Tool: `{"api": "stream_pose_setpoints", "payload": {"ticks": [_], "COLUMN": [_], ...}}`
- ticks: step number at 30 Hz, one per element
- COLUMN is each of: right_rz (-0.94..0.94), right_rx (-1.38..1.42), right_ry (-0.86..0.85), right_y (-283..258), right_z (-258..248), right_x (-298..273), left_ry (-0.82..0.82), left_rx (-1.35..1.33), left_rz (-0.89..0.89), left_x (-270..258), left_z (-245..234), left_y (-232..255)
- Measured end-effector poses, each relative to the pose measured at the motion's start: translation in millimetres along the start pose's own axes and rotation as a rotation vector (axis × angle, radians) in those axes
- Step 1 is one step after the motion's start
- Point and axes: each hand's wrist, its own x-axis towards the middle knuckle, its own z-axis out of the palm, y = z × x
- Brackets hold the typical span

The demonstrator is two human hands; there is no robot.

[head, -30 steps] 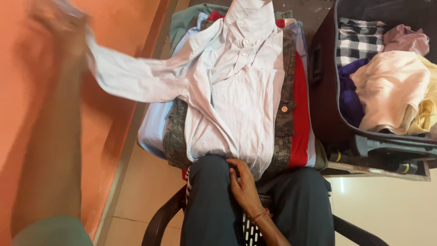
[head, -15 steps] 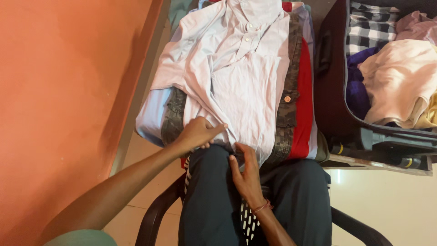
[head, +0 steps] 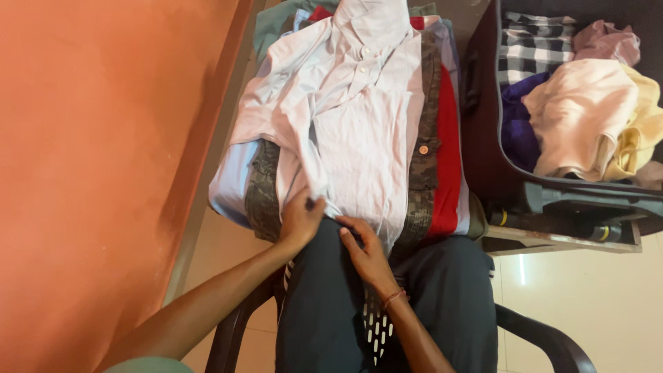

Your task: The person takes various clothes out of a suitcase and places them on a flat surface, then picks up a button-down shirt and fastens its buttons by hand.

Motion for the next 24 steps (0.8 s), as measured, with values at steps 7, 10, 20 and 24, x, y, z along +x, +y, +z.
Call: {"api": "stream_pose_setpoints", "payload": {"ticks": [7, 10, 20, 24], "right_rz": [0.041, 0.011, 0.031, 0.016], "right_rx": [-0.018, -0.014, -0.062, -0.064], "right_ry": [0.081, 0.093, 0.106, 0.114], "right_y": [-6, 0, -3, -3], "right_z": [-7, -5, -6, -5], "right_x": [-3, -2, -3, -2], "left_ry": [0.177, 0.139, 0.171, -0.038], "left_rx": [-0.141, -0.356, -0.452, -0.261], "left_rz": [-0.346, -0.587, -0.377, -0.336], "left_x": [6, 20, 38, 31], "left_z": [-6, -19, -118, -166], "left_y": [-59, -93, -101, -33]}}
